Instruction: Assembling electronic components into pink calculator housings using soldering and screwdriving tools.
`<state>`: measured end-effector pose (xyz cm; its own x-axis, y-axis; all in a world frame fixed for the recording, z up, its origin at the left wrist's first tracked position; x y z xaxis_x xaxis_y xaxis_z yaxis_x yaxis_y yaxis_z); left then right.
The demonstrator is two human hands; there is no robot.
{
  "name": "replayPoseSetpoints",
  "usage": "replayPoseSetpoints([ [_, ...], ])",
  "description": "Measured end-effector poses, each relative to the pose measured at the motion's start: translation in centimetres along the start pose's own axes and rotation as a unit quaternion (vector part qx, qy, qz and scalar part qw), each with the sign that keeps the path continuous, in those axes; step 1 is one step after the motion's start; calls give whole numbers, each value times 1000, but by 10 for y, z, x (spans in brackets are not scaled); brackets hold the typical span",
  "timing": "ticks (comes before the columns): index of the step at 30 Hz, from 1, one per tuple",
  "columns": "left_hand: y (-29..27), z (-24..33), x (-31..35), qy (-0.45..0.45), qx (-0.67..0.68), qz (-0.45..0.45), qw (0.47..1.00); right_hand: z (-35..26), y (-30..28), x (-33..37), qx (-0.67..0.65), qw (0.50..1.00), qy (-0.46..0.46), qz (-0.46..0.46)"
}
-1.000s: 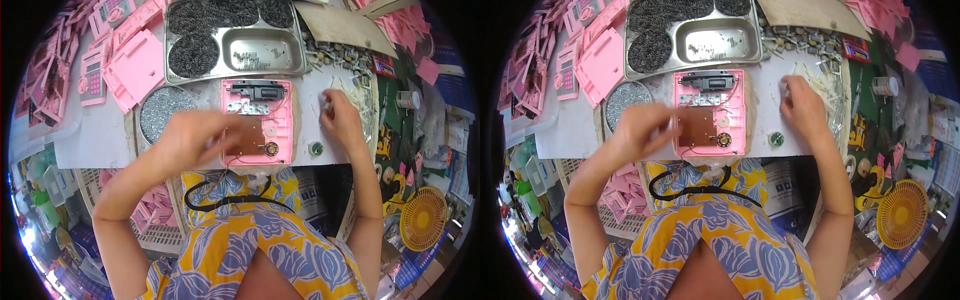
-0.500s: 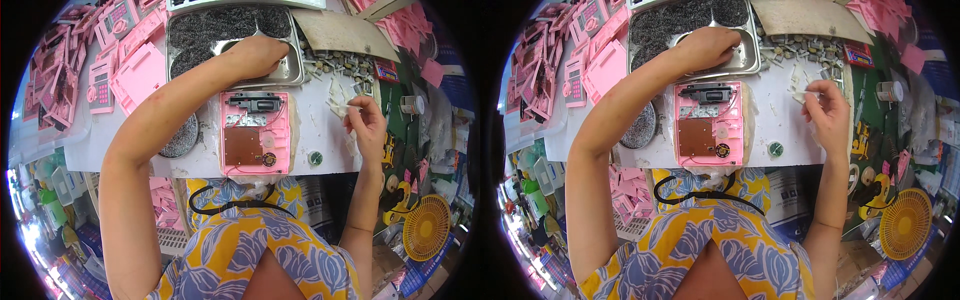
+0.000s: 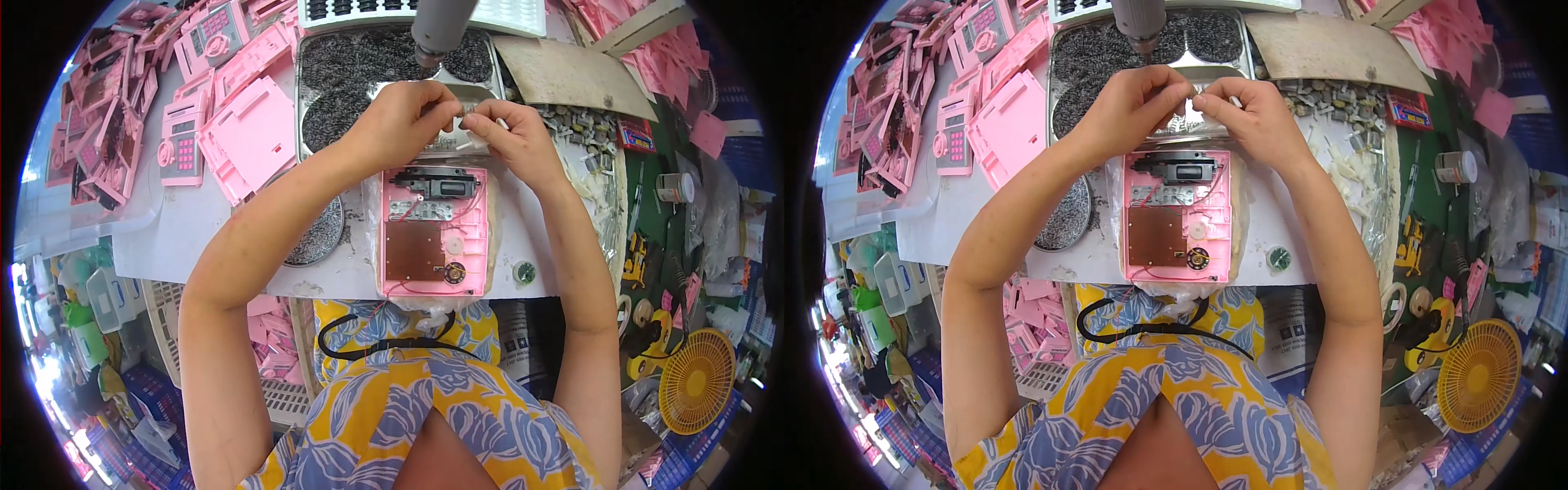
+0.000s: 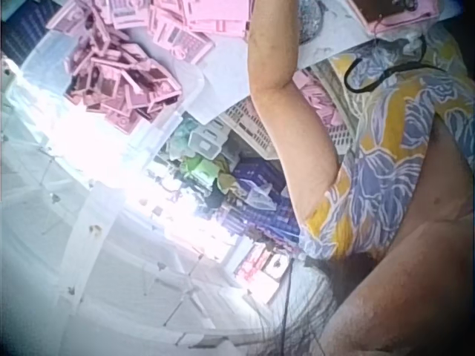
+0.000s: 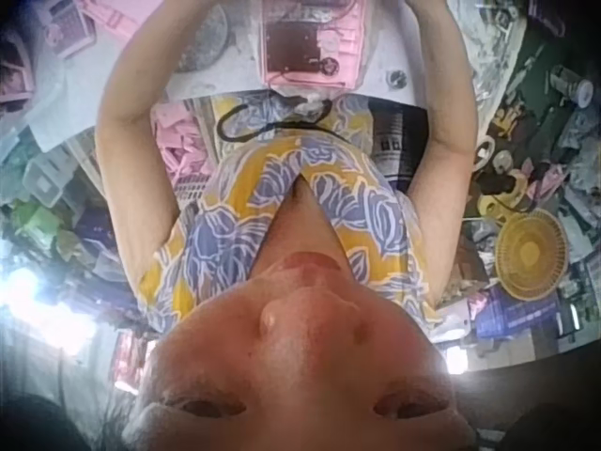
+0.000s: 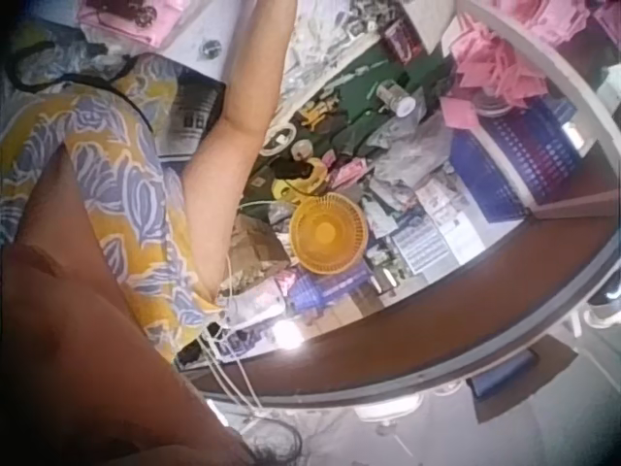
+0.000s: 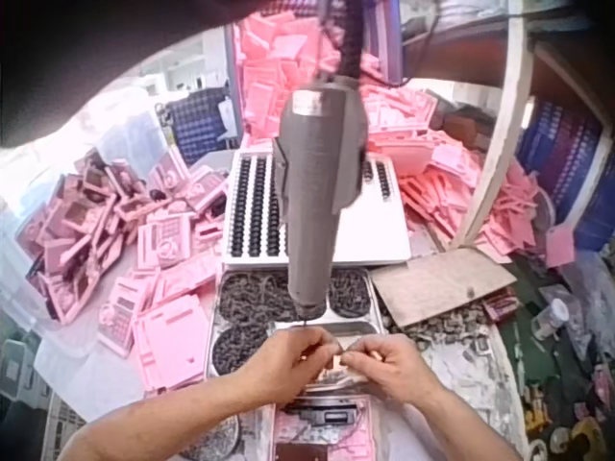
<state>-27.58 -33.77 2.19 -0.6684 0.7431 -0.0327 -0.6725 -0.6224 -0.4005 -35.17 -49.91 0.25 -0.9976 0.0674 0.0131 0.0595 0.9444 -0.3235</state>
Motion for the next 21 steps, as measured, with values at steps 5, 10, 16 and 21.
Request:
replayPoseSetpoints([
  [5,-10,-2,-1,46,-151,102,982,-19,1,2,370,919,-98,94],
  [10,-15,31,29,213,-114,107,964,-32,-25,40,201,968,-51,141],
  [16,16,31,117,-128,164,-66,976,-28,-8,138,-135,978,157,-18],
  [21,54,25,158,-218,387,-120,888,-38,28,179,-170,984,30,52],
])
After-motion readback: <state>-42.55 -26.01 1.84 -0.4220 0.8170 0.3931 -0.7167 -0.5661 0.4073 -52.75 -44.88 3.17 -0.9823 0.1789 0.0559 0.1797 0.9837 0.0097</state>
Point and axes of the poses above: each hand's wrist, its own x-axis away from the middle knuckle, its own y-axis out of the palm, z = x × y, the point moved 5 cm from there along -x, towards the middle knuckle, and after that the axes turned 1 degree about z, right-handed, at the moved point
